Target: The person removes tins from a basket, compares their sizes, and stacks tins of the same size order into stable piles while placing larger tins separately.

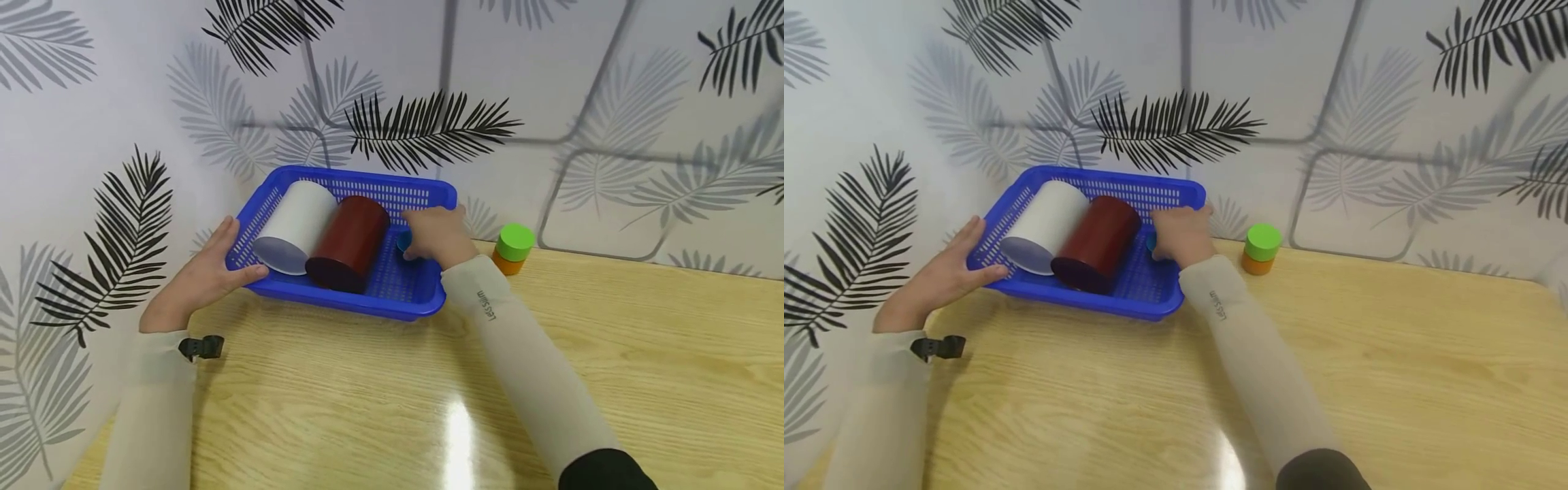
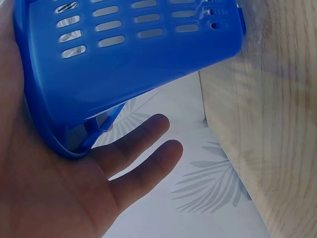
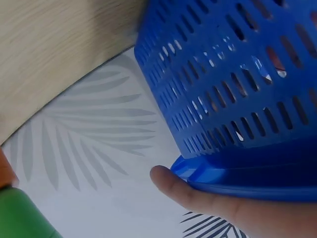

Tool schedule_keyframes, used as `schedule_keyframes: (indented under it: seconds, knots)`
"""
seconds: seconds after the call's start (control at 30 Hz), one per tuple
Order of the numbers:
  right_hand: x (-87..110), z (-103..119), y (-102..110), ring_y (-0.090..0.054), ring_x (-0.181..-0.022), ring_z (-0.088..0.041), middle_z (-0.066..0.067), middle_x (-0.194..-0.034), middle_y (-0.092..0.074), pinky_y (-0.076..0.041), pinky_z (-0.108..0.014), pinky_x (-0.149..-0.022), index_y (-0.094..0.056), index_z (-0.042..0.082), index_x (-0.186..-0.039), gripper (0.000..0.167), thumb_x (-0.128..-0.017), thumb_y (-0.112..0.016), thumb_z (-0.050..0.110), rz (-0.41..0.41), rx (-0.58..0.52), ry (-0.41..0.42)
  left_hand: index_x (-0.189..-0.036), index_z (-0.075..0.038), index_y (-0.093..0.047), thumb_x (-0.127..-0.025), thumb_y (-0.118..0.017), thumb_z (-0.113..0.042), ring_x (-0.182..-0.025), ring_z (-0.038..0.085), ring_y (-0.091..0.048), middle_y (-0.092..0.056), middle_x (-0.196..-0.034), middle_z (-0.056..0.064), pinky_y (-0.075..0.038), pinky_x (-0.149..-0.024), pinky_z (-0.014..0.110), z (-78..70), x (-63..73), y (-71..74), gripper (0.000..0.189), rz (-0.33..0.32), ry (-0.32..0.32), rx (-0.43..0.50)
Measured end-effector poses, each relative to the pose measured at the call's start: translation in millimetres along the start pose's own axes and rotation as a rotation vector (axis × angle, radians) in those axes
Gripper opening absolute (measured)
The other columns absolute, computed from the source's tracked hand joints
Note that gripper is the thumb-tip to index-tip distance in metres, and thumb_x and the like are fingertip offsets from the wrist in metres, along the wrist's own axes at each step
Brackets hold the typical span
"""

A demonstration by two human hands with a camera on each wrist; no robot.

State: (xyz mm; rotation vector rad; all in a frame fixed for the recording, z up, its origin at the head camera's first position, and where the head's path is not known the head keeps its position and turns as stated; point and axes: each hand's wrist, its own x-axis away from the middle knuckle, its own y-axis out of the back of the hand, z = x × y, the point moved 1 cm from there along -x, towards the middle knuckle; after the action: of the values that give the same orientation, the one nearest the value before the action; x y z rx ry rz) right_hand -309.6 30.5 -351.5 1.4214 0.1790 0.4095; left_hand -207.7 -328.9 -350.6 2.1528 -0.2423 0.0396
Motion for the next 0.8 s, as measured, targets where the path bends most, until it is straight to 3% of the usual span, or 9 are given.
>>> schedule_keyframes:
  seconds: [0.2, 0.37, 0.5, 0.63, 0.8]
  knots:
    - [-1.8, 0, -3, -0.055, -0.124, -0.037, -0.011, -0.137, -0.062, -0.022, -0.07, -0.105, -0.052, 0.018, -0.149, 0.072, -0.084, -0.08, 0.034, -0.033, 0.014, -0.014, -0.16, -0.007, 0.01, -0.092, -0.068, -0.056, -0.152, 0.035, 0.013, 0.017, -0.167, 0.01, -0.007, -0.117, 0.064, 0.5, -1.2, -0.9, 0.114, -0.001, 0.002, 0.002]
    - [-0.5, -5, -3, -0.054, -0.125, -0.034, -0.012, -0.137, -0.061, -0.018, -0.071, -0.109, -0.053, 0.013, -0.147, 0.066, -0.087, -0.072, 0.035, -0.087, -0.112, -0.023, -0.16, -0.007, 0.009, -0.092, -0.068, -0.054, -0.152, 0.034, 0.012, 0.017, -0.167, 0.01, -0.007, -0.117, 0.064, 1.4, -2.2, -1.2, 0.114, -0.007, 0.003, 0.0]
    - [2.4, -7, -3, -0.055, -0.111, -0.028, -0.011, -0.128, -0.06, -0.027, -0.062, -0.103, -0.059, 0.009, -0.14, 0.063, -0.085, -0.067, 0.038, -0.16, -0.212, -0.022, -0.16, -0.007, 0.009, -0.092, -0.068, -0.054, -0.152, 0.035, 0.012, 0.016, -0.167, 0.011, -0.007, -0.116, 0.065, 2.3, -2.4, -1.1, 0.113, -0.009, 0.003, -0.01]
    - [7.2, -10, -3, -0.053, -0.102, -0.028, -0.013, -0.128, -0.053, -0.032, -0.055, -0.097, -0.057, 0.009, -0.141, 0.065, -0.085, -0.066, 0.04, -0.233, -0.376, -0.009, -0.16, -0.006, 0.009, -0.093, -0.068, -0.052, -0.152, 0.036, 0.011, 0.016, -0.167, 0.013, -0.007, -0.116, 0.065, 2.5, -2.1, -1.1, 0.112, -0.01, 0.002, -0.015]
    - [14.0, -20, -9, -0.053, -0.103, -0.029, -0.014, -0.132, -0.05, -0.042, -0.046, -0.094, -0.055, 0.009, -0.141, 0.061, -0.087, -0.068, 0.036, -0.326, -0.679, 0.036, -0.16, -0.007, 0.009, -0.093, -0.068, -0.051, -0.152, 0.035, 0.012, 0.016, -0.167, 0.011, -0.007, -0.116, 0.065, 0.8, -1.8, -1.3, 0.112, -0.01, 0.006, -0.006]
